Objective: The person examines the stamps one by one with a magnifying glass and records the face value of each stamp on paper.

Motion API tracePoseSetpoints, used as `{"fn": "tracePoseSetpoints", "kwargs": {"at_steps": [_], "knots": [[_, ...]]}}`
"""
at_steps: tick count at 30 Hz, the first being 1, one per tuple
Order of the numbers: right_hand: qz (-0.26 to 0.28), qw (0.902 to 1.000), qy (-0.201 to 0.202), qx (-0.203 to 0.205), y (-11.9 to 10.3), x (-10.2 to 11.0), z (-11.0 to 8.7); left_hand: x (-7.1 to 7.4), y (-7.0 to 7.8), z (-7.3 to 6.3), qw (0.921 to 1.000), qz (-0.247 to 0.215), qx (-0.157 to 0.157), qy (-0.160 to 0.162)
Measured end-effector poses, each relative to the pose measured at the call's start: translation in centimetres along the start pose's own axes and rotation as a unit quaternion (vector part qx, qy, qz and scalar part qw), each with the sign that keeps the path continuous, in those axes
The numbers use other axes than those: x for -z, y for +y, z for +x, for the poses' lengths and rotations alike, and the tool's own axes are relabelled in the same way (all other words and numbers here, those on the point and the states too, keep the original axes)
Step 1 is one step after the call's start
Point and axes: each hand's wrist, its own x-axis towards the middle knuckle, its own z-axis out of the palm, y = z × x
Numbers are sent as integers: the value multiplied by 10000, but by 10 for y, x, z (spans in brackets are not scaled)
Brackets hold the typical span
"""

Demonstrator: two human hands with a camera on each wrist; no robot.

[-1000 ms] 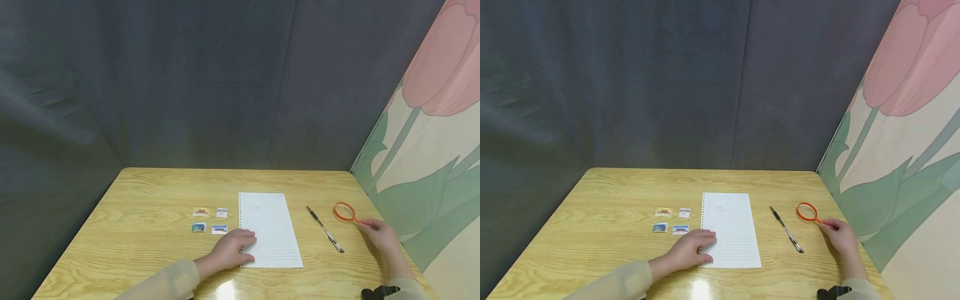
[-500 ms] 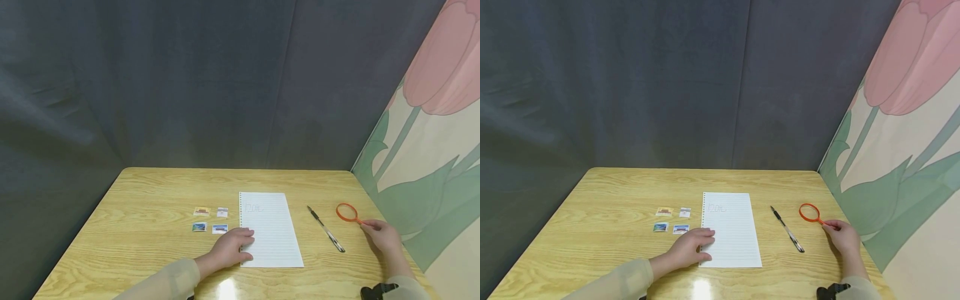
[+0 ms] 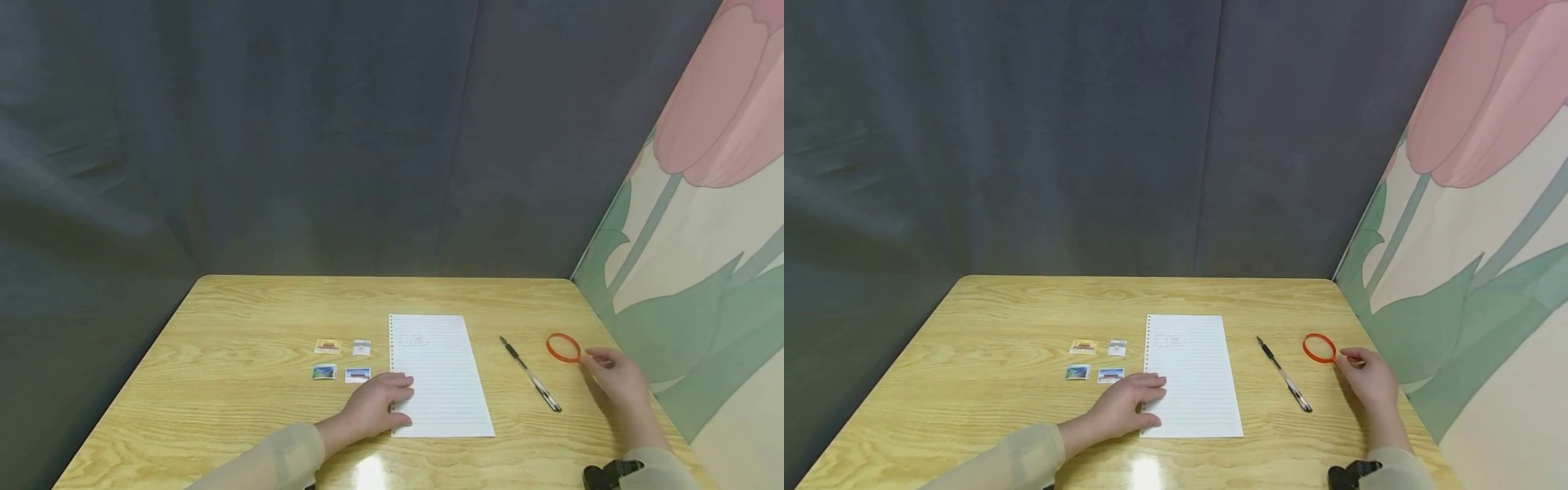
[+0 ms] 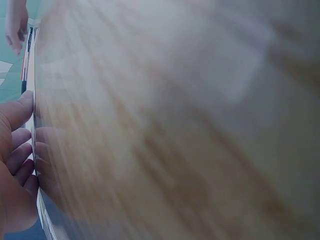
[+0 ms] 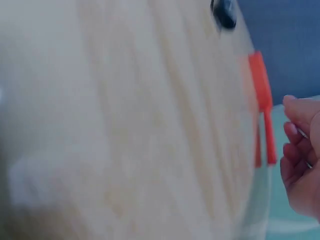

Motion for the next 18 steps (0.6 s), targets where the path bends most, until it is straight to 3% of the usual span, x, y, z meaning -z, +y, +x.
{"fn": "tracePoseSetpoints", "kwargs": {"at_steps": [5, 11, 18], "knots": [[171, 9972, 175, 707, -26, -8, 5, 0, 0, 0, 10000, 4, -45, 13], [263, 9908, -221, 1313, -53, -22, 7, 0, 0, 0, 10000, -47, 6, -10], [451, 9805, -542, 1835, -64, -40, 8, 2, 2, 0, 9999, -49, 62, -65]]}}
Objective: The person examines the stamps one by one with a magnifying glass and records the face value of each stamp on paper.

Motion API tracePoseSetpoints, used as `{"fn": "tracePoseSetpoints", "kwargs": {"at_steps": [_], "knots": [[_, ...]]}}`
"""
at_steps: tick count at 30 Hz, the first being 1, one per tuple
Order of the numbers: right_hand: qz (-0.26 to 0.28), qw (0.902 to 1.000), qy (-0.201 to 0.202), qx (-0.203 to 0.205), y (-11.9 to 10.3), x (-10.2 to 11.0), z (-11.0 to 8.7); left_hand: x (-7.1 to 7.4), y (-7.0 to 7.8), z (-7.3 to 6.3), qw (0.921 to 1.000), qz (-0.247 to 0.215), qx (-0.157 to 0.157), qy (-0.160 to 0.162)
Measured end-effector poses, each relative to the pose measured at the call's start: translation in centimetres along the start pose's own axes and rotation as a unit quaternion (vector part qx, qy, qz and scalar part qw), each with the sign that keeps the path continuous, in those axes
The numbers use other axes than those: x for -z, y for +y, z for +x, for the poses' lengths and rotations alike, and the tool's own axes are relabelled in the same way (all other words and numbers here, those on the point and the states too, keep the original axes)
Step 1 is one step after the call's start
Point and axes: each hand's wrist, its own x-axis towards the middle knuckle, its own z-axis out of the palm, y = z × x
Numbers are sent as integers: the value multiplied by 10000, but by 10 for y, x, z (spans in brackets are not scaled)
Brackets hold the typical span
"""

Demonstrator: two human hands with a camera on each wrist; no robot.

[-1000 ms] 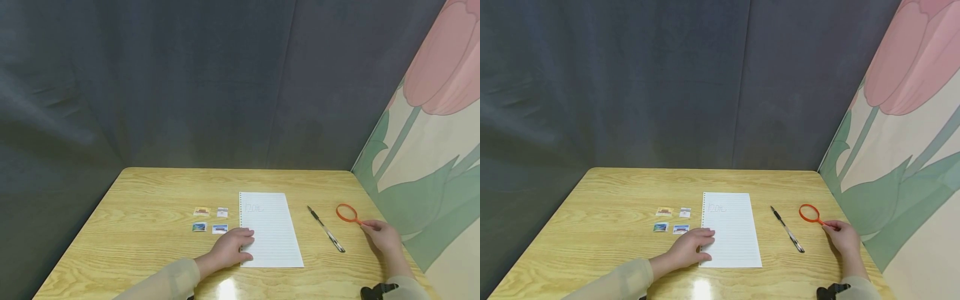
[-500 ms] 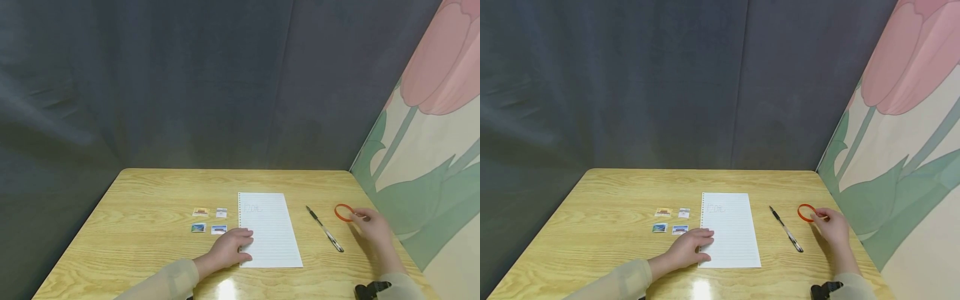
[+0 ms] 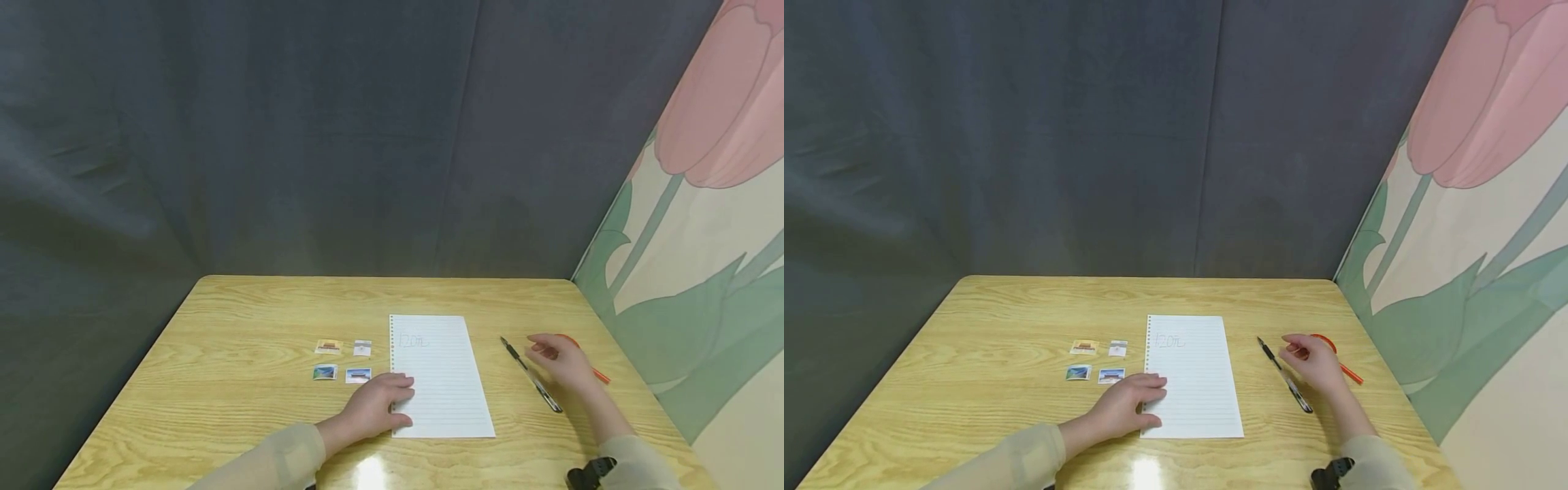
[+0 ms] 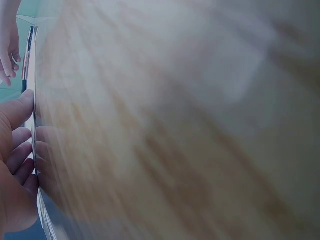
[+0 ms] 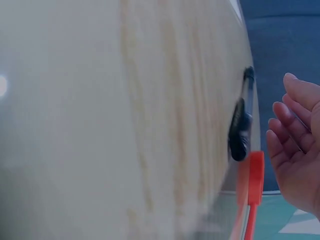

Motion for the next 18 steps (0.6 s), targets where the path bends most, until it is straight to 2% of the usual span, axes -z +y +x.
{"fn": "tracePoseSetpoints", "kwargs": {"at_steps": [3, 12, 18], "knots": [[121, 9998, -109, 92, -2, -5, 0, -1, -1, 0, 10000, 3, 30, -38], [142, 9990, -394, -141, -1, -15, -4, -2, -1, 0, 9999, -69, 82, -84], [32, 9989, -405, -249, 1, -20, -4, -2, -2, -1, 9999, -107, 44, -50]]}}
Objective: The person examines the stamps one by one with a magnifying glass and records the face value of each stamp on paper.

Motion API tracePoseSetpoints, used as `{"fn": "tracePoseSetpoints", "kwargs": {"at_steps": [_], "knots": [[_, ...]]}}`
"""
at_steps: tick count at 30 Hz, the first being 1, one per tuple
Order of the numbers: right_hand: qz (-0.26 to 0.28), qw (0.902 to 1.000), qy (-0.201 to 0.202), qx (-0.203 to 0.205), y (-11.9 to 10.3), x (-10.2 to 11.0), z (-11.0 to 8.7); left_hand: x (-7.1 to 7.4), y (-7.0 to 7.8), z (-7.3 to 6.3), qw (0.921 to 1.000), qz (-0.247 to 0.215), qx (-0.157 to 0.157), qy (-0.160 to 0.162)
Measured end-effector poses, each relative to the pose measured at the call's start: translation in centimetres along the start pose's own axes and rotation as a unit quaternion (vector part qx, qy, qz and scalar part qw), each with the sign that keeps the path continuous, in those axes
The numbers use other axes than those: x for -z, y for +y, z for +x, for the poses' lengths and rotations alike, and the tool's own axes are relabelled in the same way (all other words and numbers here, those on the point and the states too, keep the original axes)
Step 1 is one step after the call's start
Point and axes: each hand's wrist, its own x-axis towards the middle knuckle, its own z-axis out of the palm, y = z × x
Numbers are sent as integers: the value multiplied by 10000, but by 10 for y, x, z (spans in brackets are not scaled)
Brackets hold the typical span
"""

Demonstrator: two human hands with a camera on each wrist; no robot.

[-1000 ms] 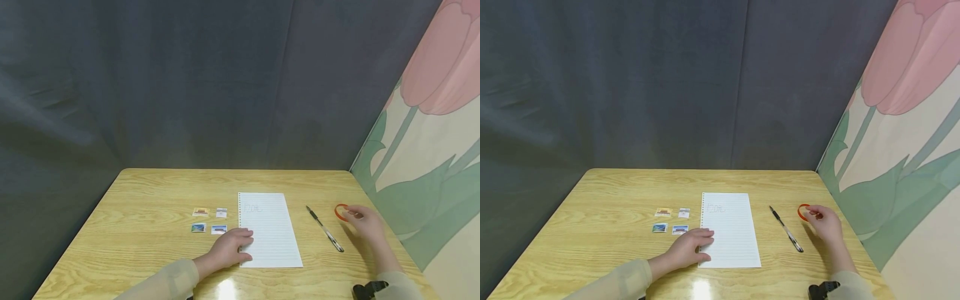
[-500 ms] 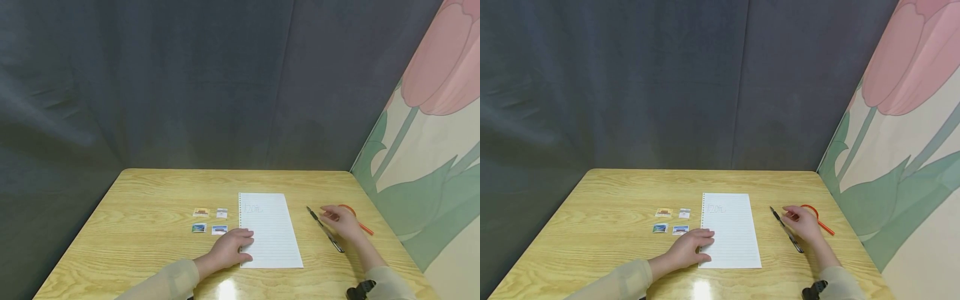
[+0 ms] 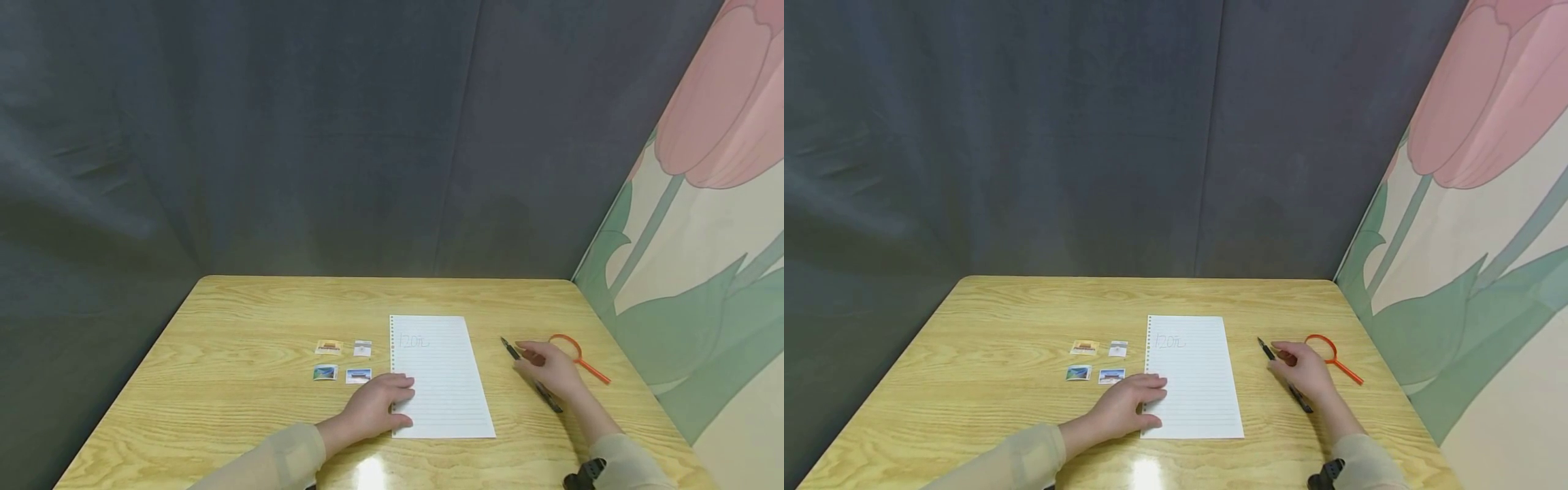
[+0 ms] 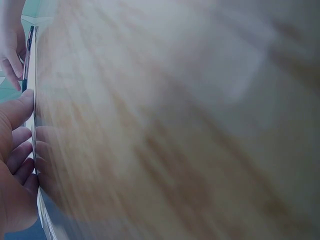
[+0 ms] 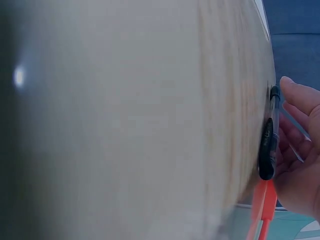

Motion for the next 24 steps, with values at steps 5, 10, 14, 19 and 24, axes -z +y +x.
{"fn": "tracePoseSetpoints", "kwargs": {"at_steps": [5, 10, 14, 19, 24], "knots": [[-29, 10000, 5, -27, 1, -3, -1, 0, 0, -1, 10000, 0, -17, 13], [-22, 10000, -14, 6, -1, -3, -1, 0, 0, -1, 10000, 22, 0, -7], [-62, 10000, 7, 8, -1, -4, -2, 1, 1, 0, 10000, 29, 11, -22], [-134, 9999, 39, -23, 0, -6, -2, 1, 1, 0, 10000, 72, -8, -5], [-244, 9997, 94, 16, 1, -7, -1, 0, 1, 1, 9999, 167, 20, -14]]}}
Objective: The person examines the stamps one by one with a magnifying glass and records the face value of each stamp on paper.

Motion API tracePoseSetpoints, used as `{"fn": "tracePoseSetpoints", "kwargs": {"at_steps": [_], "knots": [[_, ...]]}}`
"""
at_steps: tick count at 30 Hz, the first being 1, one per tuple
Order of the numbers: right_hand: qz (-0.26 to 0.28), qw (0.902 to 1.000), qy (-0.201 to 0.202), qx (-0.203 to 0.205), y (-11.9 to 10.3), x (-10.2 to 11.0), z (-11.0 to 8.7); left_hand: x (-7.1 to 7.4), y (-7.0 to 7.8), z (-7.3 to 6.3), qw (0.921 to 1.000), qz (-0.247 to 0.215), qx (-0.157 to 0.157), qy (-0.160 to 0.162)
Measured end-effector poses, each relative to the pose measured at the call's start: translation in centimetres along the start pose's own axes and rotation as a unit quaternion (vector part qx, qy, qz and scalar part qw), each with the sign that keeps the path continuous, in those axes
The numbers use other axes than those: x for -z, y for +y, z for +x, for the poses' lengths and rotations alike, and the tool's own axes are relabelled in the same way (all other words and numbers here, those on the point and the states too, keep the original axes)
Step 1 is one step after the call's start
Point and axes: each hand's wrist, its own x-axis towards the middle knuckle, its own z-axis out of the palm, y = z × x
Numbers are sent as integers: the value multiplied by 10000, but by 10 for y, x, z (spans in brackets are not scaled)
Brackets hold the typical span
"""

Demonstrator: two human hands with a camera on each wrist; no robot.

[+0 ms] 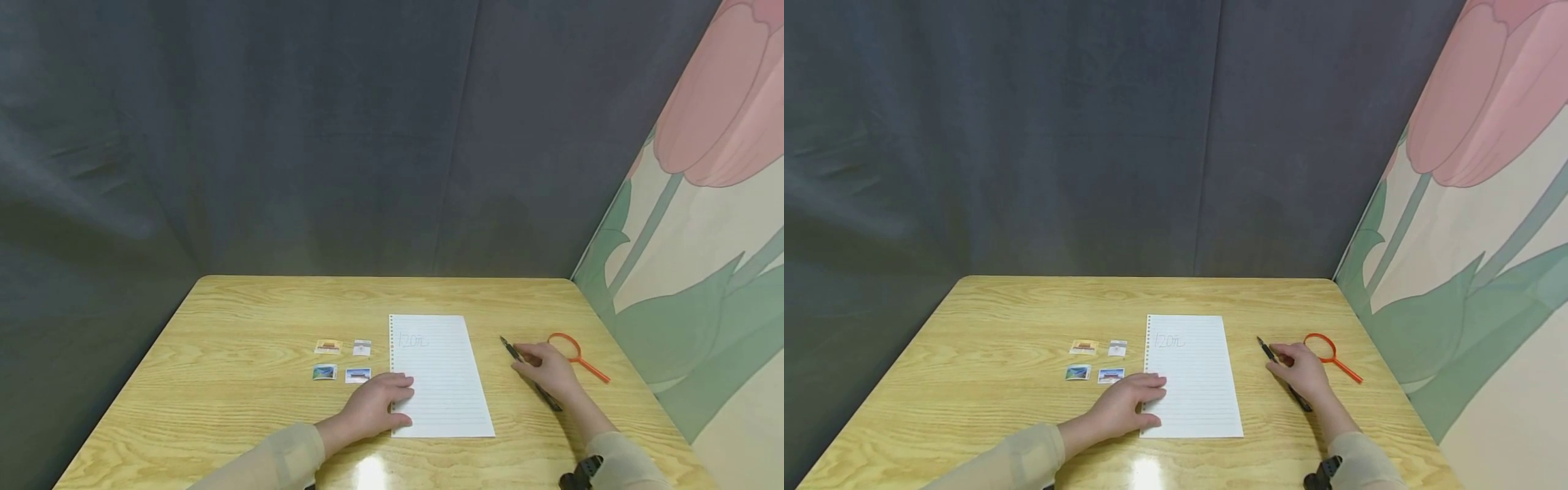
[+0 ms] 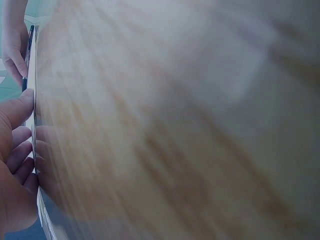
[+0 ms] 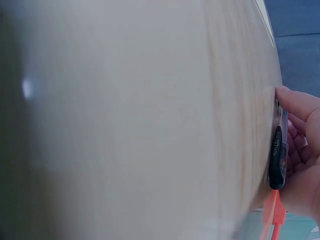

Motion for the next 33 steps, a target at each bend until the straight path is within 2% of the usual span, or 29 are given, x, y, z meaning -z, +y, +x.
{"fn": "tracePoseSetpoints", "kwargs": {"at_steps": [18, 25, 33], "knots": [[-97, 9986, 175, -483, -5, -4, 4, -2, -2, 0, 10000, -24, -8, 22], [-237, 9975, 405, -528, -5, -5, 4, -2, -2, 0, 9999, 14, -78, 71], [12, 9966, 291, -767, -7, -4, 3, 0, 0, 0, 10000, -37, -36, 41]]}}
